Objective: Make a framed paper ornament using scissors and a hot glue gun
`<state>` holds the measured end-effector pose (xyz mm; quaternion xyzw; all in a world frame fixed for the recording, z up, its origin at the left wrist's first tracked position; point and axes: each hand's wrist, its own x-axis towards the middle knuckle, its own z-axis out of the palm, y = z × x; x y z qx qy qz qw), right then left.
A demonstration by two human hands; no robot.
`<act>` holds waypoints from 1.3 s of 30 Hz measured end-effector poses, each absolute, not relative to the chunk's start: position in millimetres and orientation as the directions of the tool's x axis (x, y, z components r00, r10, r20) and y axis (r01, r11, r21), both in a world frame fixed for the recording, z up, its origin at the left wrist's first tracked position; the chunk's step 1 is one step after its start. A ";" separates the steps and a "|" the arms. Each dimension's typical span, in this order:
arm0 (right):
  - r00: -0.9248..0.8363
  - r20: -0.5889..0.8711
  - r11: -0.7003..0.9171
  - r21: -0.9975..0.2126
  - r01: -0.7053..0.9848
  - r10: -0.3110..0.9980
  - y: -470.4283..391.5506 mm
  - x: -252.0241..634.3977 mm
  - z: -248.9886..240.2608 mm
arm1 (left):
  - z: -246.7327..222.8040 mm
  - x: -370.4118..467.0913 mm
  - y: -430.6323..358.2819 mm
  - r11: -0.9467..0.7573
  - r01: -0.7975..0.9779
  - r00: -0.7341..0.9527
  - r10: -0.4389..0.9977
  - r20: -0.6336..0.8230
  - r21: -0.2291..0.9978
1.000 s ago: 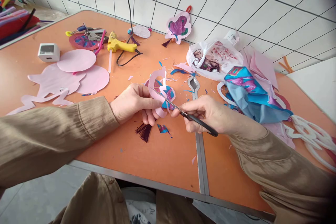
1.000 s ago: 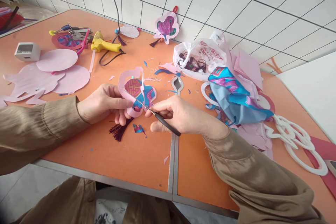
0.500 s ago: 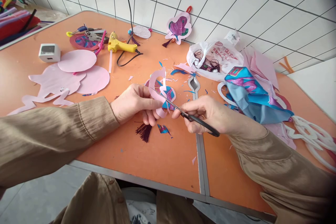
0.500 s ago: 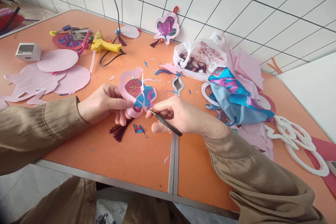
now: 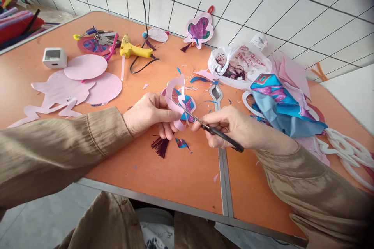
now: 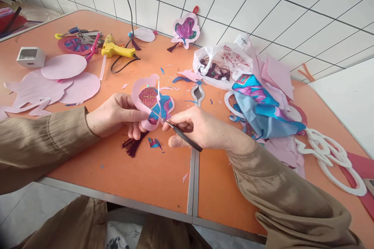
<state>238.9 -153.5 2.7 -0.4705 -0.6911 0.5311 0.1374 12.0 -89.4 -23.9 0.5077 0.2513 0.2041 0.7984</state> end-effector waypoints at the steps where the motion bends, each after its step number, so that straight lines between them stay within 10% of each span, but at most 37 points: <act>1: -0.517 -0.311 -0.007 -0.862 0.507 0.797 -153.5 238.9 2.8 | -24.0 12.0 -89.3 0.401 -0.070 0.790 0.581 -0.195 0.913; 39: -0.529 -0.344 -0.043 -0.865 0.499 0.776 -153.0 246.1 0.0 | -27.0 10.7 -87.6 0.390 -0.082 0.808 0.565 -0.168 0.917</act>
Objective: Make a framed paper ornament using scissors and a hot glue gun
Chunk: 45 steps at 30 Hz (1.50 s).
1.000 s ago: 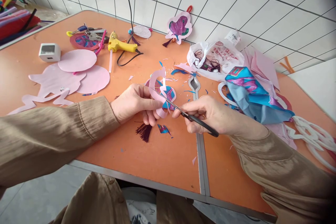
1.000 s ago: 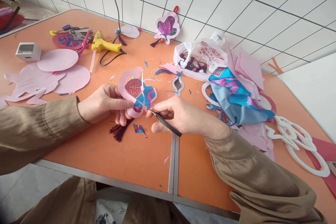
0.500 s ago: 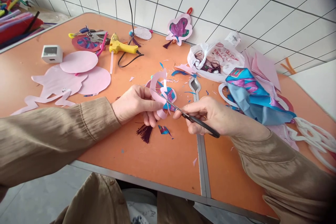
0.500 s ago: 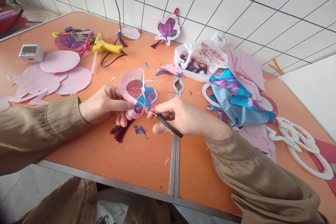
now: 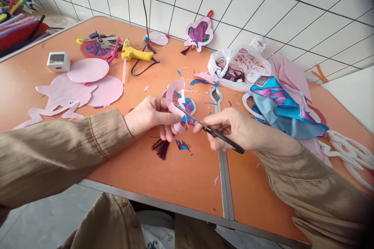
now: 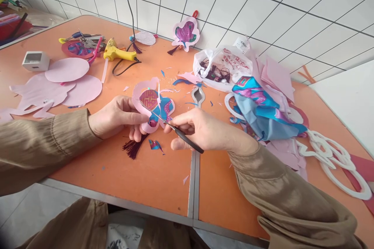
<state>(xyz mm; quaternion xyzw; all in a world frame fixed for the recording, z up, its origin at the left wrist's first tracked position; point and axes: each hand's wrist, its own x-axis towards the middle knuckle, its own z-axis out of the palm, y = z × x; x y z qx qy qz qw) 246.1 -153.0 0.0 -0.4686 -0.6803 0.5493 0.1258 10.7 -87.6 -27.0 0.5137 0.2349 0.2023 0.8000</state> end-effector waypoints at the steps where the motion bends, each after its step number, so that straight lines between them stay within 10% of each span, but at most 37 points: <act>1: -0.527 -0.343 -0.032 -0.858 0.513 0.778 -153.0 245.7 1.0 | -27.4 10.6 -87.5 0.389 -0.087 0.808 0.566 -0.164 0.917; 12: -0.544 -0.466 0.010 -0.752 0.659 0.698 -152.1 268.3 33.5 | -29.3 6.4 -83.9 0.342 -0.134 0.805 0.585 -0.099 0.930; 18: -0.239 -0.124 -0.029 -0.930 0.367 0.963 -132.2 267.3 10.2 | -29.7 1.6 -79.0 0.250 -0.222 0.856 0.513 0.065 0.942; 31: -0.283 -0.071 -0.113 -0.984 -0.136 0.956 -123.9 200.2 -4.1 | -17.4 -1.6 -71.8 0.538 -0.257 0.956 0.264 0.129 0.803; 45: -0.007 0.121 0.121 -0.988 0.098 0.993 -137.5 197.2 36.4 | -18.7 -1.6 -65.2 0.353 -0.357 0.823 0.557 0.112 0.865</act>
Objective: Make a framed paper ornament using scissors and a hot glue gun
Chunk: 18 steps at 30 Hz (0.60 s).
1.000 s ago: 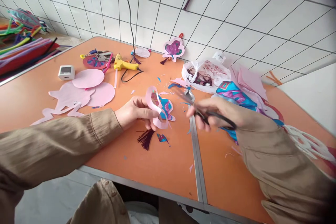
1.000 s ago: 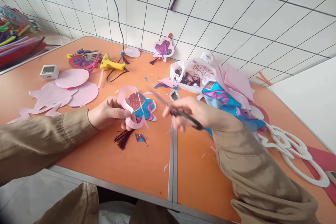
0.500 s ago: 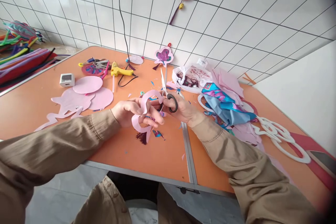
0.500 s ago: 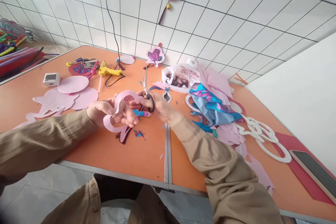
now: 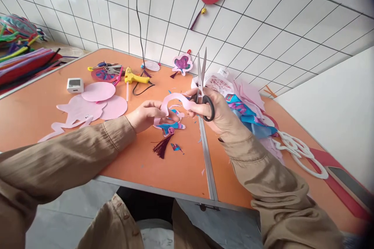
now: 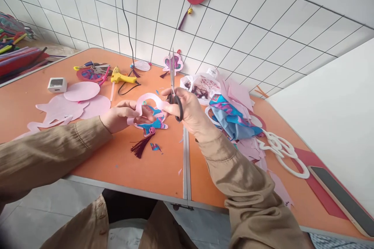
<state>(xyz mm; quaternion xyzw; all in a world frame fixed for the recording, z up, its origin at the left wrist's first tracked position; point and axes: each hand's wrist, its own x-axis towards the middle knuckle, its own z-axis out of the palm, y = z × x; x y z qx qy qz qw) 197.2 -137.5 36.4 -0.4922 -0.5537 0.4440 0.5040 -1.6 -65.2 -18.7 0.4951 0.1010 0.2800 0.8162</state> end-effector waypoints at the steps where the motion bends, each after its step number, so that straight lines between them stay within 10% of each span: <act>1: -0.007 0.119 0.119 -0.987 0.105 0.993 -138.2 196.9 37.5 | -18.6 -1.0 -65.9 0.350 -0.357 0.819 0.564 0.109 0.866; 18: -0.100 0.012 0.033 -0.976 0.213 0.995 -145.4 198.5 37.4 | -17.2 -0.1 -67.3 0.259 -0.312 0.749 0.658 0.070 0.914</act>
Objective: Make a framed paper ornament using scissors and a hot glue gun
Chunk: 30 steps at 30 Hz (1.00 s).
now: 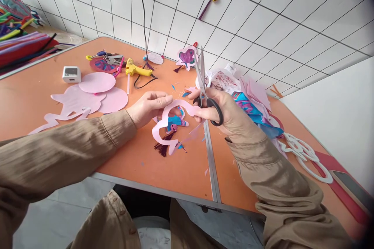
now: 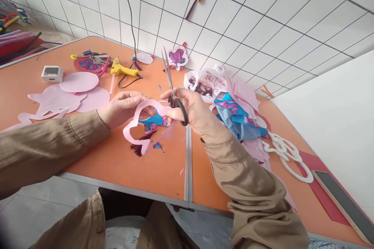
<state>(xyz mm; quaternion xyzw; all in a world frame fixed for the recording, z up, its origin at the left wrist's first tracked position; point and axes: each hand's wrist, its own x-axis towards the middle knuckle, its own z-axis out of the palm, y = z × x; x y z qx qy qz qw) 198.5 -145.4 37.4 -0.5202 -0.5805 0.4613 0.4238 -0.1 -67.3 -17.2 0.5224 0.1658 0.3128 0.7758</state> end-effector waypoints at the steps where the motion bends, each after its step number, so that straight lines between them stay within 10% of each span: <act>1: -0.107 -0.015 0.010 -0.974 0.227 0.994 -146.6 197.1 37.9 | -16.4 0.1 -68.3 0.226 -0.292 0.731 0.679 0.065 0.929; 30: -0.007 0.073 0.071 -0.939 0.336 0.997 -142.3 196.2 32.1 | -13.6 2.8 -74.3 0.269 -0.214 0.833 0.552 0.032 0.939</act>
